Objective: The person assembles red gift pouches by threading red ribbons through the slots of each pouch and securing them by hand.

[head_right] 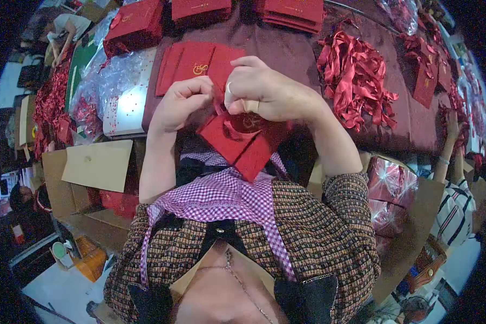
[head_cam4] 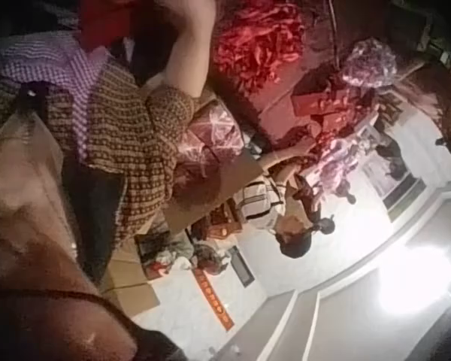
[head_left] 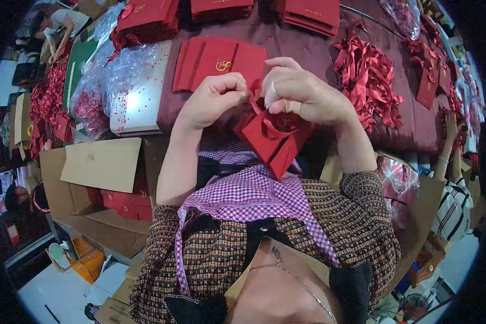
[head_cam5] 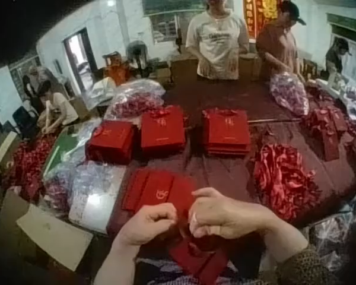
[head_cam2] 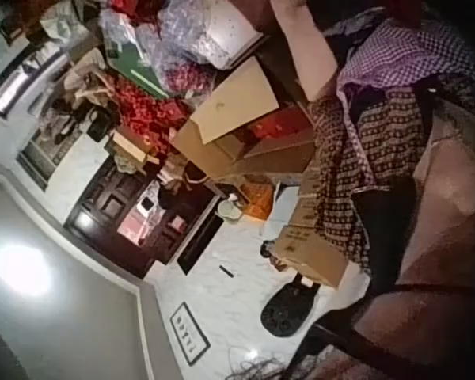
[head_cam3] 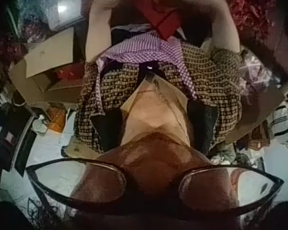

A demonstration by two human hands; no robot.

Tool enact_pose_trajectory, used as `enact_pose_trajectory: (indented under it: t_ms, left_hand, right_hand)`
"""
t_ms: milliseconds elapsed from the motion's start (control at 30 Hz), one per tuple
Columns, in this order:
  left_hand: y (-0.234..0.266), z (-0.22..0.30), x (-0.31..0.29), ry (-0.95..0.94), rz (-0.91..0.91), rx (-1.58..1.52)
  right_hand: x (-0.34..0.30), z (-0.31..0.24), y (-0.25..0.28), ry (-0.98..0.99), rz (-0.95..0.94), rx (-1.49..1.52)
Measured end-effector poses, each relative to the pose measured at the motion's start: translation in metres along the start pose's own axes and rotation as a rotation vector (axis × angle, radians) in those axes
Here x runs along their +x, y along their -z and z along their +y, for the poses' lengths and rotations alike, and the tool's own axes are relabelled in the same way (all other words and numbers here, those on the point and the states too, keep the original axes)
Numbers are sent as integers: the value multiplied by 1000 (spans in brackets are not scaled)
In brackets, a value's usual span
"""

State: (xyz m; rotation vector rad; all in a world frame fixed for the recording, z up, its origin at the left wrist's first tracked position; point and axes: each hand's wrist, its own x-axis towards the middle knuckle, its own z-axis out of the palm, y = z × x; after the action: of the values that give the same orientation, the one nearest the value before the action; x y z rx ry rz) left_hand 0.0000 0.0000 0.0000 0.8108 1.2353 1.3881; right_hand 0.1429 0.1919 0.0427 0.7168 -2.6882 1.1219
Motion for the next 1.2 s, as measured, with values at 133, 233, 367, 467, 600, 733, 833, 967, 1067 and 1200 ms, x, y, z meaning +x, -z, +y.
enact_pose_trajectory:
  t_ms: [133,233,367,467,600,733,833,967,1067,1200]
  left_hand:
    - [-10,19,0,-226,-18,252]
    - [8,7,1,-198,118,1]
    - [43,-15,-6,-173,277,-403]
    - [27,-21,1,-50,384,-548]
    - [-16,-24,-2,-71,423,-740]
    - [-49,-9,-11,-212,243,-538]
    - [-44,-16,-5,-99,109,-451]
    - [-31,-23,1,-155,172,-261]
    - [-17,-14,-3,-243,328,37]
    - [-7,-4,-10,-272,512,-15]
  right_hand:
    - [-1,3,0,42,-22,46]
    - [-4,-4,4,81,39,139]
    - [-11,-9,4,40,120,-18]
    - [-8,-7,-7,48,152,33]
    - [0,-8,-17,37,287,44]
    - [2,-1,-21,49,319,197]
    - [-2,0,-19,54,310,267]
    - [-11,2,-14,-72,343,381]
    - [-28,26,1,-184,582,-123]
    - [-78,54,18,-577,458,-607]
